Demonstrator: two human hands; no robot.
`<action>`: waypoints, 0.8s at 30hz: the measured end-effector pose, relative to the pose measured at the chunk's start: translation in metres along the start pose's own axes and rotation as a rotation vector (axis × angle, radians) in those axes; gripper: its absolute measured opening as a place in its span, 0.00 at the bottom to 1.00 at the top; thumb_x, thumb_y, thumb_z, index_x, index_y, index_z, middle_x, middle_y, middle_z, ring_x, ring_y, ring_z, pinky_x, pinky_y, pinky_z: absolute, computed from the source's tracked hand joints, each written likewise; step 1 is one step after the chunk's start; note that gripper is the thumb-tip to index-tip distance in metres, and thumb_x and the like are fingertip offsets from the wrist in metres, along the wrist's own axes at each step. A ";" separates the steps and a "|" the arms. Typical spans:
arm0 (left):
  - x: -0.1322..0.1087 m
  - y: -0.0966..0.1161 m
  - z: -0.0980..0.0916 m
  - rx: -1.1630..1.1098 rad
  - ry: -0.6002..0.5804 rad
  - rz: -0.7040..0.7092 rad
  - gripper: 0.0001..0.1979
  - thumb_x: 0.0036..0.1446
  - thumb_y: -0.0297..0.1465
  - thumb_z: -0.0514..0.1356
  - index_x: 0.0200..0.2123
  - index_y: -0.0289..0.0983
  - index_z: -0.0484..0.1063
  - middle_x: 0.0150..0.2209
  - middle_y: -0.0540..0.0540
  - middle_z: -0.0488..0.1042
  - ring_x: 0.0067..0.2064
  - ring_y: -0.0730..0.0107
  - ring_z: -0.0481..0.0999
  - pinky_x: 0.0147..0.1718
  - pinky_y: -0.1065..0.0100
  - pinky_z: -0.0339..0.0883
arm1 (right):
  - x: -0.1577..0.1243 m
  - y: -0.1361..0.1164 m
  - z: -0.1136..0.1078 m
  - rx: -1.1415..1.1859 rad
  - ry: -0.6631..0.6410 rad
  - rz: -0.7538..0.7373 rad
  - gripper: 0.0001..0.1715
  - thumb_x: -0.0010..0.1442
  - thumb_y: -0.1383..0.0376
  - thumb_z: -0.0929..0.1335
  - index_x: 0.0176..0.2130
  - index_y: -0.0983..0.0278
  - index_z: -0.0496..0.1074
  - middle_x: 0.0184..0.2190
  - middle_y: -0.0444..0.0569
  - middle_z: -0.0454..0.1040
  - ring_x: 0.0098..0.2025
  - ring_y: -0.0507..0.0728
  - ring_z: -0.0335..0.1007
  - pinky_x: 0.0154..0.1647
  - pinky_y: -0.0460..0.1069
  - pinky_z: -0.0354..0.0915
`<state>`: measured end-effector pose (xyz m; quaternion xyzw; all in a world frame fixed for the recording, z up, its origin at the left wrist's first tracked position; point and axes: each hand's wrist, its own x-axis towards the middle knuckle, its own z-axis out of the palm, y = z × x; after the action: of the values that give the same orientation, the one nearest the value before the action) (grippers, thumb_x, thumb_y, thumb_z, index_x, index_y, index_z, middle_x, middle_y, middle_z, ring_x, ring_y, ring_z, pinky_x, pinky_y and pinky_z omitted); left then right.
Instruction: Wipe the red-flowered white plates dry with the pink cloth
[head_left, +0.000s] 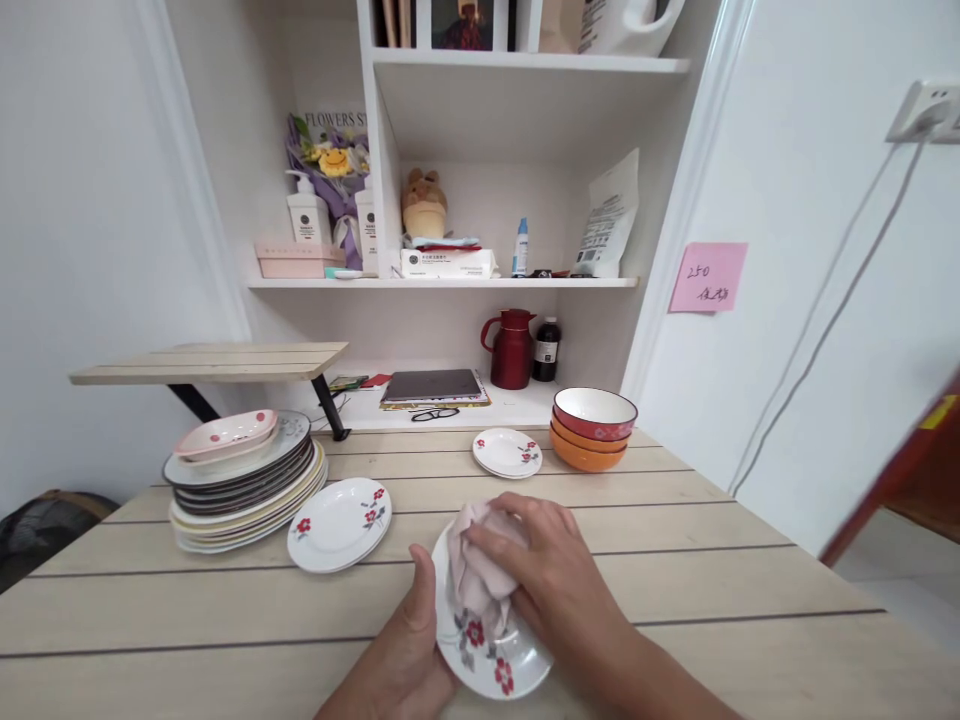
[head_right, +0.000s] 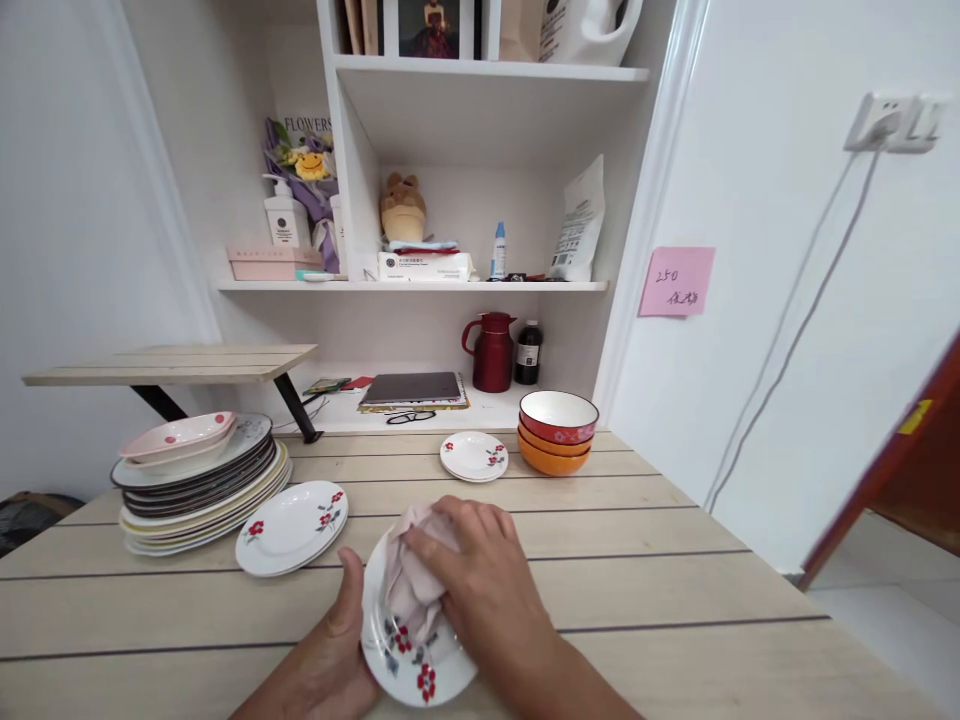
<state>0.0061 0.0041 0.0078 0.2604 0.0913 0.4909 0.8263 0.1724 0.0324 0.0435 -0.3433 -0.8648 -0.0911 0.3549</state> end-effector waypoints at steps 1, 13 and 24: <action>0.000 0.000 -0.002 -0.005 0.017 0.009 0.35 0.61 0.52 0.41 0.60 0.36 0.64 0.55 0.37 0.71 0.61 0.55 0.65 0.61 0.53 0.50 | 0.000 0.004 -0.001 -0.009 0.001 0.038 0.29 0.58 0.74 0.65 0.54 0.49 0.69 0.52 0.53 0.65 0.51 0.63 0.60 0.49 0.58 0.59; 0.001 0.013 -0.011 -0.056 0.027 0.142 0.34 0.62 0.52 0.42 0.61 0.36 0.63 0.56 0.36 0.71 0.62 0.54 0.64 0.63 0.51 0.45 | -0.006 -0.006 -0.004 0.156 -0.201 0.115 0.28 0.48 0.78 0.66 0.46 0.53 0.74 0.40 0.49 0.66 0.42 0.58 0.61 0.41 0.53 0.59; -0.005 0.006 0.002 -0.002 -0.025 -0.098 0.39 0.56 0.57 0.45 0.59 0.36 0.65 0.53 0.35 0.73 0.60 0.50 0.66 0.61 0.51 0.50 | -0.001 -0.015 0.005 0.126 -0.142 -0.102 0.29 0.60 0.71 0.65 0.57 0.49 0.65 0.46 0.50 0.69 0.45 0.59 0.63 0.46 0.56 0.57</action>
<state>0.0002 0.0018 0.0120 0.2607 0.0931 0.4467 0.8508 0.1598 0.0226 0.0402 -0.2815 -0.9081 -0.0299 0.3086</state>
